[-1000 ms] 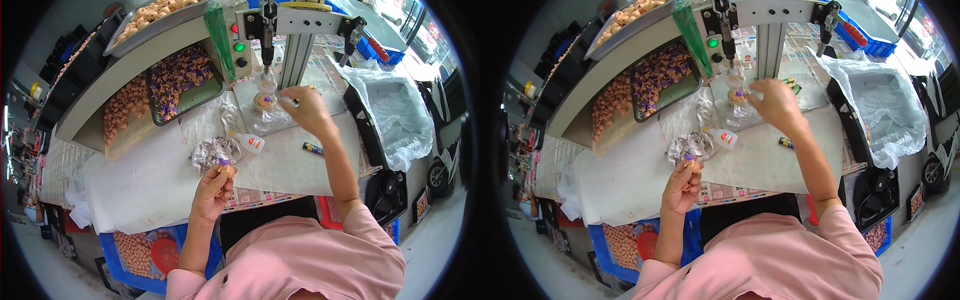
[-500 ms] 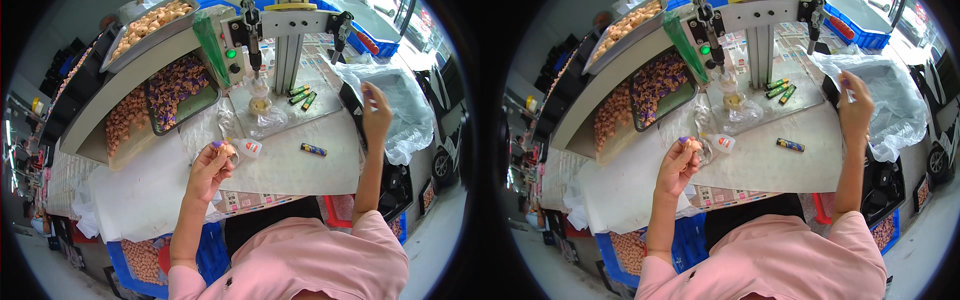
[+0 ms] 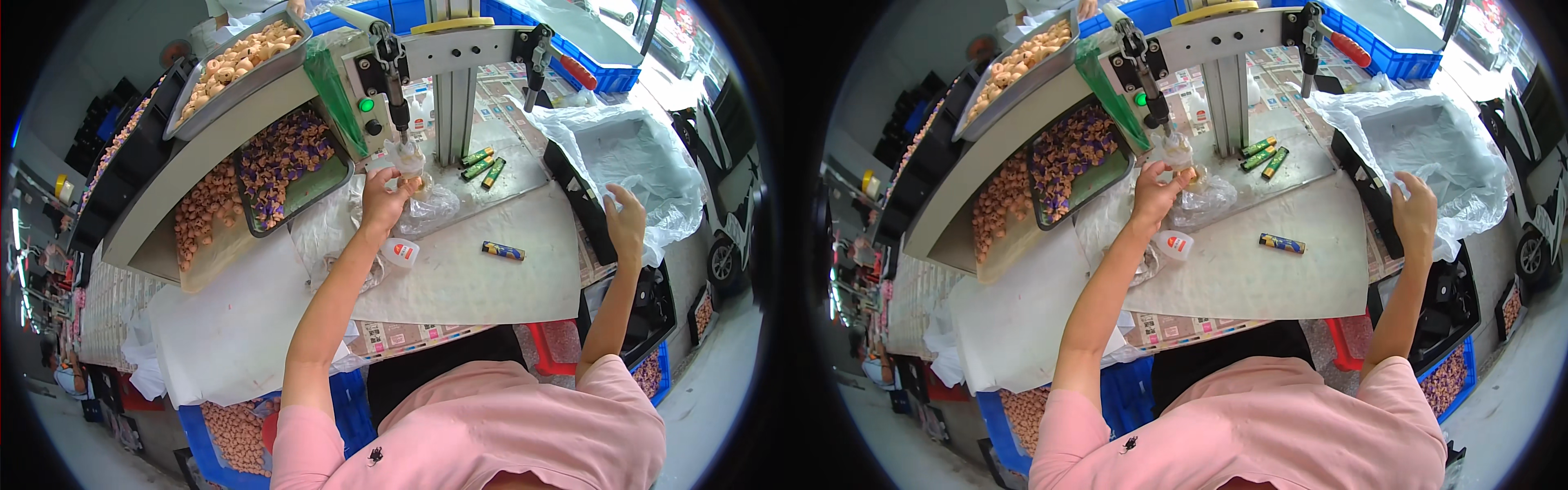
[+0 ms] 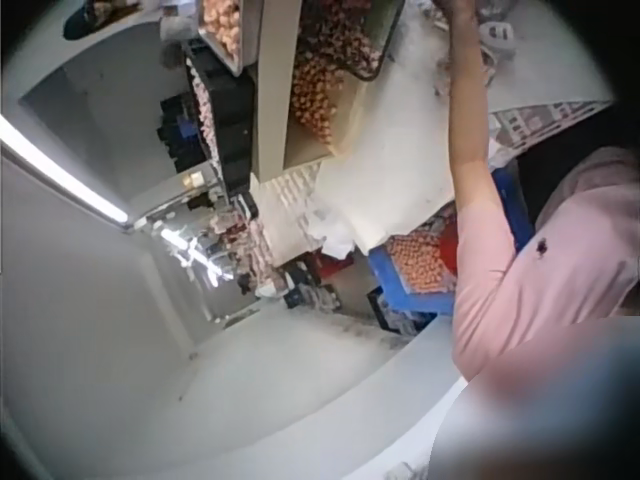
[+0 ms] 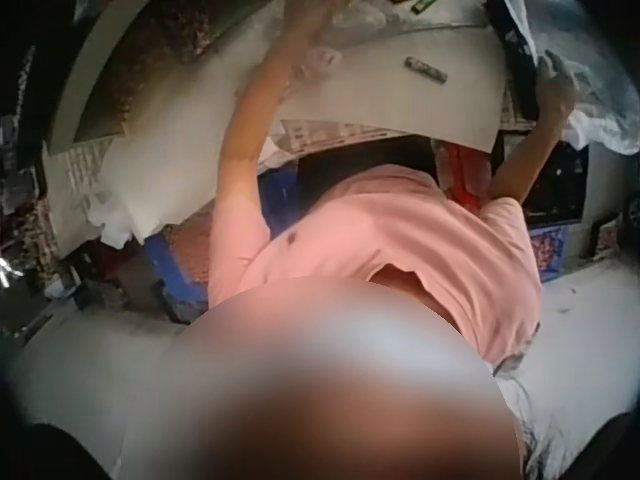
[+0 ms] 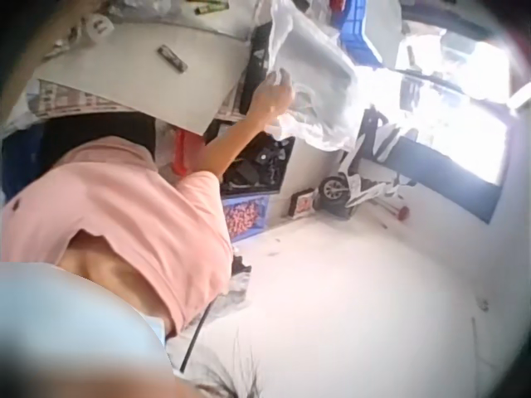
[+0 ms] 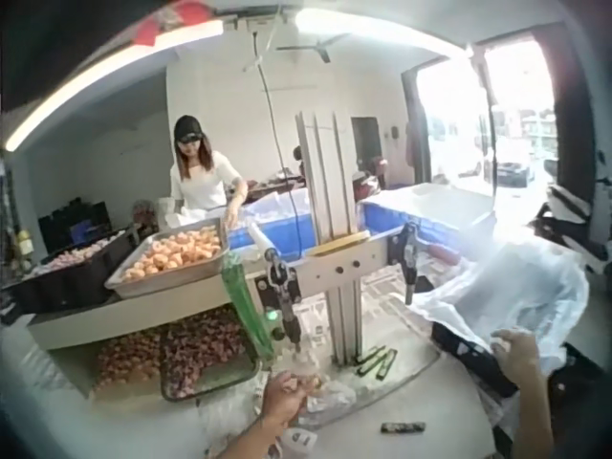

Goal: Assembling small clay figurines by applying glue to parts and using a pressing tool to secure them.

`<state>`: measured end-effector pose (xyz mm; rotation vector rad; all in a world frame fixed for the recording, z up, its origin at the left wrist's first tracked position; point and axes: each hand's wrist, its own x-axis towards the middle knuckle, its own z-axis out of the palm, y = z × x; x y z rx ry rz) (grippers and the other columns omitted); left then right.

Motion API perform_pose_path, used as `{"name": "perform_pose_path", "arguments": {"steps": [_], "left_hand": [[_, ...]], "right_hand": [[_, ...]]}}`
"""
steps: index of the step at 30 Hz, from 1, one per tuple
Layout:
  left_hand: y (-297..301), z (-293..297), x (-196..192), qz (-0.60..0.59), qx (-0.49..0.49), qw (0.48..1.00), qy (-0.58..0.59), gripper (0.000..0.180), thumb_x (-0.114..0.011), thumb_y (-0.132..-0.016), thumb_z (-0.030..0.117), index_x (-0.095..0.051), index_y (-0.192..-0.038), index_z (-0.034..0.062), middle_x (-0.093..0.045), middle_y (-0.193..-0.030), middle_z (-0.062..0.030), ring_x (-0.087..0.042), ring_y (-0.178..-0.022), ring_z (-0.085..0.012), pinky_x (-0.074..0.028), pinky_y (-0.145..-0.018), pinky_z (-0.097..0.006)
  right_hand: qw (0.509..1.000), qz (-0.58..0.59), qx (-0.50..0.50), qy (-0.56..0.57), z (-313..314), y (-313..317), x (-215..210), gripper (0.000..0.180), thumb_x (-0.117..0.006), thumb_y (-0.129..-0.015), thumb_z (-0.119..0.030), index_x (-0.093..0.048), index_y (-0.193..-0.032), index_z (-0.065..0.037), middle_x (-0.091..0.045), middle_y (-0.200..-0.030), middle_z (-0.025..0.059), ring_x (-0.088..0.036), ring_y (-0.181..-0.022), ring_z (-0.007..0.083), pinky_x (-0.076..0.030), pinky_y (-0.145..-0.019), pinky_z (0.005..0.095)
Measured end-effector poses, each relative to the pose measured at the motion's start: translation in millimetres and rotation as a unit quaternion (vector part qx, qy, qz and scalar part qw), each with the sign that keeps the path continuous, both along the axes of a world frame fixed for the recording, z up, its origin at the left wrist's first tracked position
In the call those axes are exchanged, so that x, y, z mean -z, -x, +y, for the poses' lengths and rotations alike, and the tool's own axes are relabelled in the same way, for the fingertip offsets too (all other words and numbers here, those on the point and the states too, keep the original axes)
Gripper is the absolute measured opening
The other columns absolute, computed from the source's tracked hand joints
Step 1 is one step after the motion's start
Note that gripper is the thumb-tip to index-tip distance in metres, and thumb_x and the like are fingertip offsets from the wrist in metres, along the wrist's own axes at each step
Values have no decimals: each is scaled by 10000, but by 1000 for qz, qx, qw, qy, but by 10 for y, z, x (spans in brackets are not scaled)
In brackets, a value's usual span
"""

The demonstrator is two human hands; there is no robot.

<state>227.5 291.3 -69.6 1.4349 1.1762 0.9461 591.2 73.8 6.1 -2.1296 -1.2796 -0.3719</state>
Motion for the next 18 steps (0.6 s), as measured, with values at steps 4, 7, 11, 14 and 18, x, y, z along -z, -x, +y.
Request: {"name": "perform_pose_path", "arguments": {"steps": [4, 7, 11, 14, 18], "left_hand": [[-103, -12, 75, 97, -7, 969, -226, 332, -792, -712, 145, -599, -931, -13, -526, -1034, -96, -557, -828, -229, -477, -663, -310], [-96, -68, 56, 128, -14, 964, -234, 330, -786, -700, 134, -583, -912, -18, -539, -1022, -123, -566, -853, -278, -478, -715, -341], [-98, 26, 210, 125, -6, 955, -270, 336, -783, -688, 123, -569, -901, -23, -554, -996, -144, -566, -877, -314, -466, -755, -371], [-204, -47, 139, 109, 11, 970, -218, 334, -783, -684, 119, -563, -891, -23, -561, -991, -144, -563, -897, -327, -459, -768, -372], [-89, -36, 284, 124, -3, 948, -291, 270, -761, -737, 139, -598, -910, 11, -525, -929, -63, -547, -776, -178, -457, -616, -296]], "right_hand": [[982, 83, -164, -38, 241, 710, -434, 228, -631, -840, -95, -665, -1051, -15, -674, -1003, 155, -654, -877, 265, -489, -787, 322], [947, 81, -304, -70, 441, 1201, -654, 233, -658, -818, -43, -673, -1049, -20, -679, -1005, 141, -656, -897, 258, -493, -795, 320], [866, 9, -452, -213, 840, 1773, -1019, 308, -691, -803, -65, -655, -1108, -38, -676, -1059, 129, -650, -941, 281, -497, -826, 342], [838, -111, -380, -376, 1545, 1893, -1259, 304, -696, -822, -112, -642, -1111, -33, -674, -1064, 126, -638, -945, 292, -496, -812, 339], [921, 127, -368, 19, 1613, 2255, -2053, 414, -642, -877, -224, -561, -1224, -12, -672, -1009, 86, -633, -858, 198, -500, -703, 315]]}}
